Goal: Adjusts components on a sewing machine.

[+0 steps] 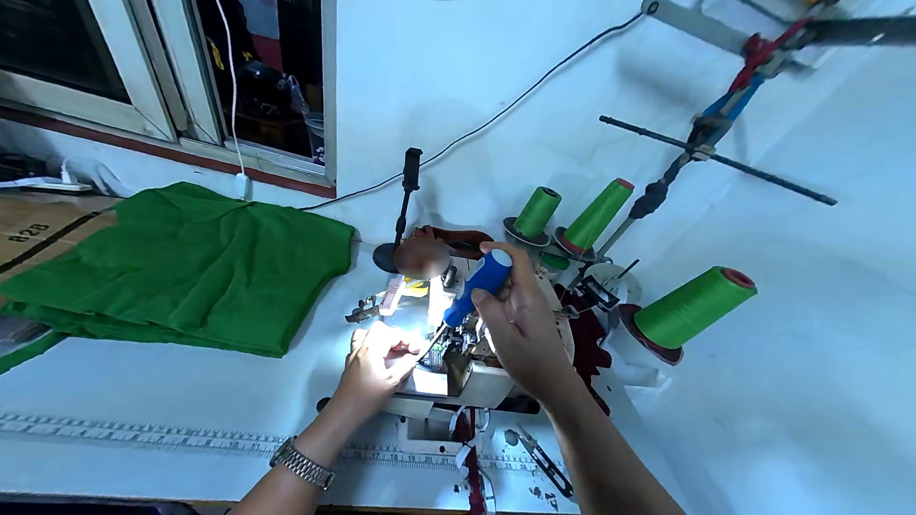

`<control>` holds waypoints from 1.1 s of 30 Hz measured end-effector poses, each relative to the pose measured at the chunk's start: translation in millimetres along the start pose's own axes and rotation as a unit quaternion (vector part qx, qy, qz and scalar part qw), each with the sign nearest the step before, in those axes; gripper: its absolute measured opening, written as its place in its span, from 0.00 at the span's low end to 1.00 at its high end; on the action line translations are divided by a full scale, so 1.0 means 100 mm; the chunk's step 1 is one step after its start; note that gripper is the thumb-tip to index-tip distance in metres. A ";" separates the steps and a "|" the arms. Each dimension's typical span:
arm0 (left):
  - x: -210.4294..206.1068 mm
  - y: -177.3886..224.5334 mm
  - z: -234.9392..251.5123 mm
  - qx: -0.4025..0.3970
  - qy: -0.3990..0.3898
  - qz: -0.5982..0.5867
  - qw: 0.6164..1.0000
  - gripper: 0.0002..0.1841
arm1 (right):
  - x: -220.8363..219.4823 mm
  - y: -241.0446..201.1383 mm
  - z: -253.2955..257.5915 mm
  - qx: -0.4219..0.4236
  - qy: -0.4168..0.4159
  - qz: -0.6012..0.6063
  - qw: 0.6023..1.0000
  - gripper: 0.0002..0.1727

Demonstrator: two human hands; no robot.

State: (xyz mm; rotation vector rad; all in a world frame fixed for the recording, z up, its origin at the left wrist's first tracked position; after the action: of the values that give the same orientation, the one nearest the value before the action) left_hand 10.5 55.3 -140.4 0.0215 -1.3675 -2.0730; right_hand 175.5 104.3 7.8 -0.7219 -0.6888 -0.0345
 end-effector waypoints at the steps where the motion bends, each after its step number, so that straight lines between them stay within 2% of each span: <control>1: 0.00 0.00 0.00 0.000 -0.001 0.001 1.000 0.03 | -0.03 -0.04 0.00 0.003 -0.009 -0.008 1.000 0.31; 5: 0.00 0.01 0.00 -0.015 0.000 -0.008 1.000 0.02 | -0.08 -0.18 0.04 -0.040 -0.028 -0.024 0.999 0.29; 8: 0.00 0.01 0.00 -0.039 0.001 -0.016 0.999 0.03 | -0.12 -0.14 0.12 -0.079 -0.034 0.005 0.996 0.23; 12: 0.00 -0.01 0.00 -0.040 -0.010 -0.023 0.999 0.03 | -0.12 -0.08 0.15 -0.061 -0.006 -0.001 0.998 0.24; 15: 0.01 -0.02 -0.01 -0.056 -0.012 -0.024 0.998 0.04 | -0.01 -0.12 0.16 -0.083 0.014 -0.009 0.996 0.24; 18: 0.02 -0.01 -0.02 -0.071 -0.014 -0.027 0.997 0.06 | 0.08 -0.12 0.20 -0.083 -0.017 -0.010 0.996 0.27; 21: 0.04 0.01 -0.01 -0.061 -0.017 -0.032 0.997 0.09 | 0.08 -0.12 0.21 -0.048 -0.074 -0.007 0.996 0.29; 26: 0.03 -0.01 -0.01 -0.056 -0.018 -0.028 0.998 0.10 | 0.04 -0.22 0.19 -0.003 -0.022 -0.098 0.995 0.13; 29: 0.03 -0.04 -0.01 -0.054 -0.024 -0.028 0.998 0.10 | 0.07 -0.20 0.22 -0.042 -0.006 -0.040 0.998 0.29; 33: 0.03 -0.03 -0.01 -0.062 -0.023 -0.033 0.997 0.10 | 0.04 -0.07 0.24 -0.086 0.024 0.023 0.996 0.25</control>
State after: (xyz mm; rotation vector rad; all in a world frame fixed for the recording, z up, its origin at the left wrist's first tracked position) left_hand 7.0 53.6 -142.0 -0.0352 -1.2778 -2.2232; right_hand 163.6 114.1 27.6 -0.9001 -0.6268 -0.0692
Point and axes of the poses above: each hand's wrist, its own z-axis towards the middle knuckle, its own x-axis out of the back of the hand, y = z × x, the point moved 6 cm from there along z, towards the middle knuckle, and after that the axes turned 6 degrees about -z, right-handed, at the moved point
